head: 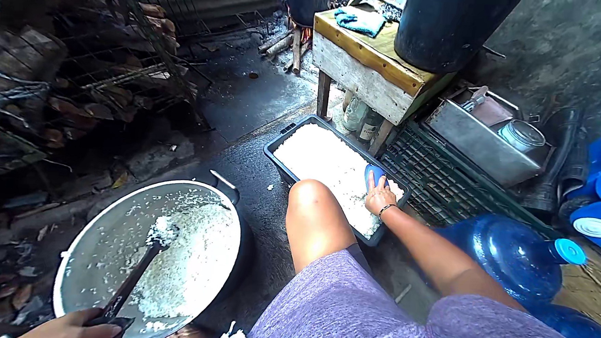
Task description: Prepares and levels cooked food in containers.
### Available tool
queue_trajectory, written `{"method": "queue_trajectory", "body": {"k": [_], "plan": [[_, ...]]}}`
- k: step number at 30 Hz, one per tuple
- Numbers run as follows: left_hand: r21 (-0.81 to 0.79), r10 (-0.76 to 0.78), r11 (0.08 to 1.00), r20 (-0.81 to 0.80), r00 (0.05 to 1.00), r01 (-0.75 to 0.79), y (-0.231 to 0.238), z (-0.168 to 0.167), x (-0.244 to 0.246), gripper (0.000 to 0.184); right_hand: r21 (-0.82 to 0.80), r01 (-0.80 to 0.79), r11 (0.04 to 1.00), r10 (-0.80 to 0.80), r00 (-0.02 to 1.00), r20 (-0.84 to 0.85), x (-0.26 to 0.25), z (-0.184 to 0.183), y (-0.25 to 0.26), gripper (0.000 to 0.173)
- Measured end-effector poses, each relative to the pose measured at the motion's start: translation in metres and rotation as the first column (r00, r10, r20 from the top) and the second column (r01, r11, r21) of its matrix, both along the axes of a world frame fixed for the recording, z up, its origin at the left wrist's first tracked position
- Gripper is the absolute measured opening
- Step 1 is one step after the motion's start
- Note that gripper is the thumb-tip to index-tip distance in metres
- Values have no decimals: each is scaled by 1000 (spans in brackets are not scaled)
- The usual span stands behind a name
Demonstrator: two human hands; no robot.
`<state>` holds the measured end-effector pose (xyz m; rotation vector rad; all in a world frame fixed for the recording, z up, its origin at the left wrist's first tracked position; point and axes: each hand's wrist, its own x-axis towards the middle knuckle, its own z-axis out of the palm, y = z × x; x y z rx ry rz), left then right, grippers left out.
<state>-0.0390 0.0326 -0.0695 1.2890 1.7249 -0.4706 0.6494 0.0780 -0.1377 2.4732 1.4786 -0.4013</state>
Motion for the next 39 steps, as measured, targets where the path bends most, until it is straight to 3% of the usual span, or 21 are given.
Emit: {"method": "queue_trajectory", "body": {"k": [3, 4, 6, 8, 11, 15, 18, 24, 31, 35, 39], "plan": [[25, -15, 1000, -19, 1000, 15, -2, -21, -24, 62, 98, -196, 976, 190, 979, 72, -3, 1, 1, 94], [34, -13, 999, -20, 1000, 13, -4, -25, -30, 63, 138, -341, 930, 328, 939, 107, -3, -1, 1, 83], [45, 12, 999, -4, 1000, -12, -7, -27, -36, 62, 133, -578, 805, 556, 813, 171, -9, -3, 6, 44], [59, 37, 998, 15, 999, -38, -7, -30, -40, 59, -28, -616, 787, 611, 772, 173, -17, -6, 18, 29], [48, 34, 998, 1, 999, -34, -4, -35, -43, 59, -231, -569, 789, 609, 775, 171, -23, -12, 41, 30], [42, 23, 999, -16, 1000, -22, -2, -18, -23, 54, -338, -621, 707, 696, 696, 178, -29, -16, 54, 29], [22, 18, 1000, -11, 1000, -18, 1, -11, -14, 52, -366, -598, 713, 681, 715, 157, -30, -15, 57, 29], [5, 18, 1000, -38, 999, -17, 4, -17, -16, 52, -239, -407, 882, 432, 900, 58, -26, 13, 73, 33], [16, 20, 1000, -28, 999, -19, 6, -33, -30, 57, -196, -310, 930, 316, 949, 1, -17, 39, 104, 22], [27, 26, 999, -33, 999, -25, 4, -28, -25, 53, -236, -294, 926, 287, 956, -66, -5, 25, 123, 23], [35, 42, 999, -9, 999, -41, 2, -32, -29, 53, -7, -251, 968, 247, 957, -152, 14, 22, 132, 27]]}}
